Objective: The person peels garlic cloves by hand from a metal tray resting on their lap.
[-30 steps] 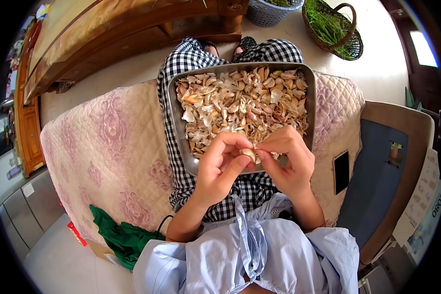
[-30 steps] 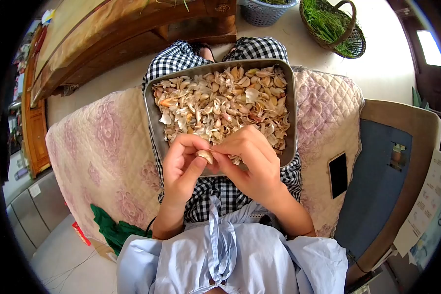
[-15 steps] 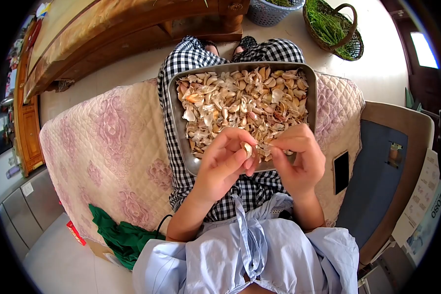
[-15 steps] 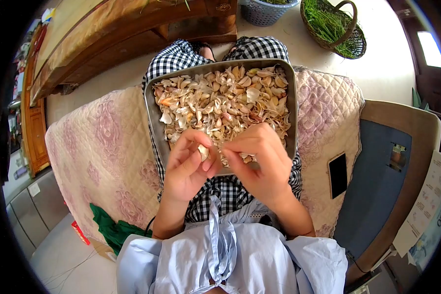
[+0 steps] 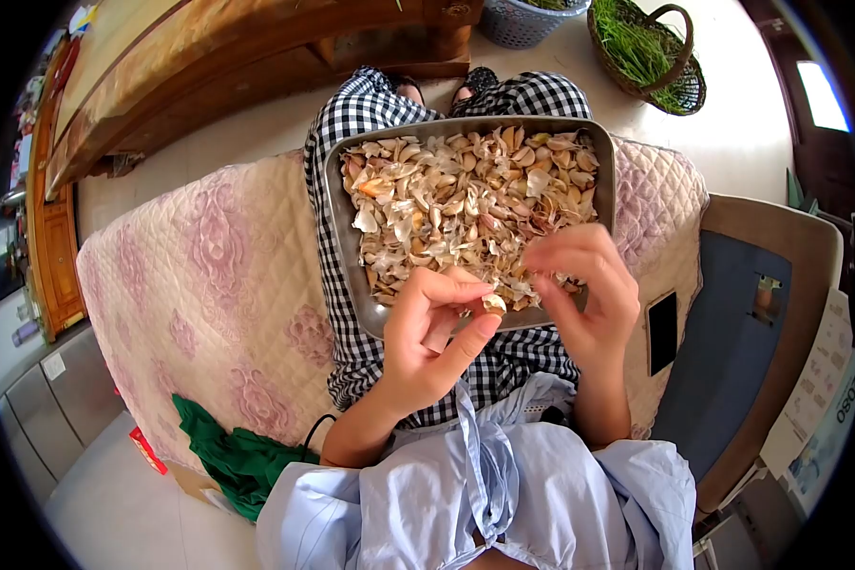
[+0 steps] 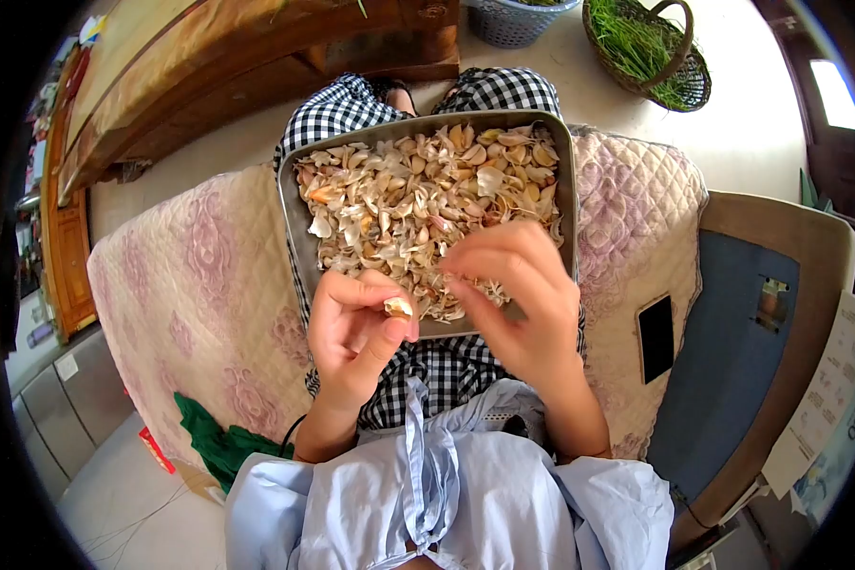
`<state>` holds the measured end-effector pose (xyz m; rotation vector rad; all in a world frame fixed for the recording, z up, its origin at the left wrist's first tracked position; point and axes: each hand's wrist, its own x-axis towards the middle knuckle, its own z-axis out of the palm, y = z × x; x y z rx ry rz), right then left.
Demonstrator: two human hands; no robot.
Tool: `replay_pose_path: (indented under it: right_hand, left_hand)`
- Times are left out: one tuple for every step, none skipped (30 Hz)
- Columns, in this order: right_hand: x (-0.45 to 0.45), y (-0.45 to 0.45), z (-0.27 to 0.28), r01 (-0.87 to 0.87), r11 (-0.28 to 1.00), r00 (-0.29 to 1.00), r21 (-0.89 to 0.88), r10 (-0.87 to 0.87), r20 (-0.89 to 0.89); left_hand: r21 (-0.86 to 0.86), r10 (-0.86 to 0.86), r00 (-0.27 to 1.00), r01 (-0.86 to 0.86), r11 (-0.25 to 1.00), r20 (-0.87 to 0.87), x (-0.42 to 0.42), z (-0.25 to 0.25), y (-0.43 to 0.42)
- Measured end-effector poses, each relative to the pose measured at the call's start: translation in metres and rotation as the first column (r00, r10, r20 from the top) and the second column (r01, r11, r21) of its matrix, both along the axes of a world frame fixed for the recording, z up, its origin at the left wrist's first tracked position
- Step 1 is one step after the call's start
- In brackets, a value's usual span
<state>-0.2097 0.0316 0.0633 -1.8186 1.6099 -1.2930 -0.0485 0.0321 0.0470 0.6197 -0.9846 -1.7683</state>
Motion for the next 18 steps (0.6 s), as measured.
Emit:
replay_pose_path:
  right_hand:
    - [0.001,0.001,0.006,-0.107,0.994,0.990,0.002,0.107,0.091]
    - [0.002,0.003,0.010,-0.213,0.977,0.961,-0.005,0.211,0.181]
    - [0.006,0.005,0.010,-0.213,0.977,0.961,-0.005,0.210,0.181]
    - [0.009,0.006,0.010,-0.202,0.979,0.962,-0.010,0.200,0.184]
    - [0.011,0.007,0.010,-0.191,0.981,0.964,-0.015,0.191,0.187]
    - [0.011,0.007,0.008,-0.180,0.983,0.969,-0.035,0.184,0.165]
    - [0.012,0.007,0.008,-0.181,0.983,0.969,-0.035,0.185,0.166]
    - [0.014,0.008,0.008,-0.163,0.986,0.971,-0.030,0.166,0.174]
    - [0.015,0.008,0.008,-0.144,0.989,0.972,-0.025,0.147,0.182]
    - [0.016,0.008,0.009,-0.144,0.989,0.972,-0.025,0.146,0.182]
    - [0.017,0.009,0.011,-0.127,0.991,0.980,-0.035,0.131,0.147]
    - [0.018,0.009,0.013,-0.110,0.993,0.987,-0.045,0.114,0.112]
    - [0.018,0.009,0.013,-0.108,0.993,0.987,-0.044,0.113,0.110]
    - [0.018,0.009,0.013,-0.101,0.993,0.990,-0.065,0.107,0.093]
    - [0.019,0.009,0.013,-0.095,0.992,0.992,-0.086,0.102,0.075]
    - [0.019,0.008,0.014,-0.096,0.992,0.992,-0.086,0.103,0.075]
    - [0.018,0.008,0.014,-0.100,0.991,0.992,-0.087,0.105,0.066]
    - [0.018,0.008,0.014,-0.102,0.991,0.993,-0.087,0.107,0.056]
  left_hand:
    - [-0.026,-0.004,1.000,0.005,1.000,0.029,0.000,0.002,0.000]
    - [-0.026,-0.005,1.000,0.005,1.000,0.029,-0.001,0.003,0.000]
    - [-0.046,0.022,0.998,-0.019,0.999,0.057,-0.002,0.004,0.001]
    - [-0.068,0.049,0.995,-0.044,0.997,0.083,-0.003,0.005,0.001]
    - [-0.068,0.049,0.995,-0.044,0.997,0.084,-0.003,0.005,0.001]
    - [-0.118,0.070,0.990,-0.056,0.991,0.119,-0.003,0.003,0.002]
    - [-0.168,0.093,0.984,-0.067,0.984,0.153,-0.002,0.003,0.002]
    - [-0.168,0.094,0.984,-0.067,0.983,0.154,-0.003,0.003,0.002]
    - [-0.198,0.126,0.976,-0.090,0.976,0.178,-0.003,0.003,0.002]
    - [-0.228,0.159,0.967,-0.112,0.967,0.201,-0.004,0.003,0.002]
    - [-0.228,0.158,0.967,-0.111,0.967,0.200,-0.004,0.004,0.002]
    - [-0.292,0.193,0.944,-0.111,0.950,0.268,-0.004,0.005,0.002]
    - [-0.354,0.231,0.915,-0.106,0.929,0.332,-0.004,0.005,0.001]
    - [-0.354,0.230,0.915,-0.106,0.929,0.331,-0.004,0.006,0.001]
    - [-0.380,0.226,0.910,-0.083,0.921,0.349,-0.003,0.005,0.000]
    - [-0.406,0.223,0.903,-0.060,0.912,0.367,-0.003,0.005,-0.001]
    - [-0.407,0.224,0.903,-0.061,0.912,0.367,-0.001,0.005,-0.001]
    - [-0.383,0.185,0.915,-0.037,0.923,0.359,0.000,0.004,-0.001]
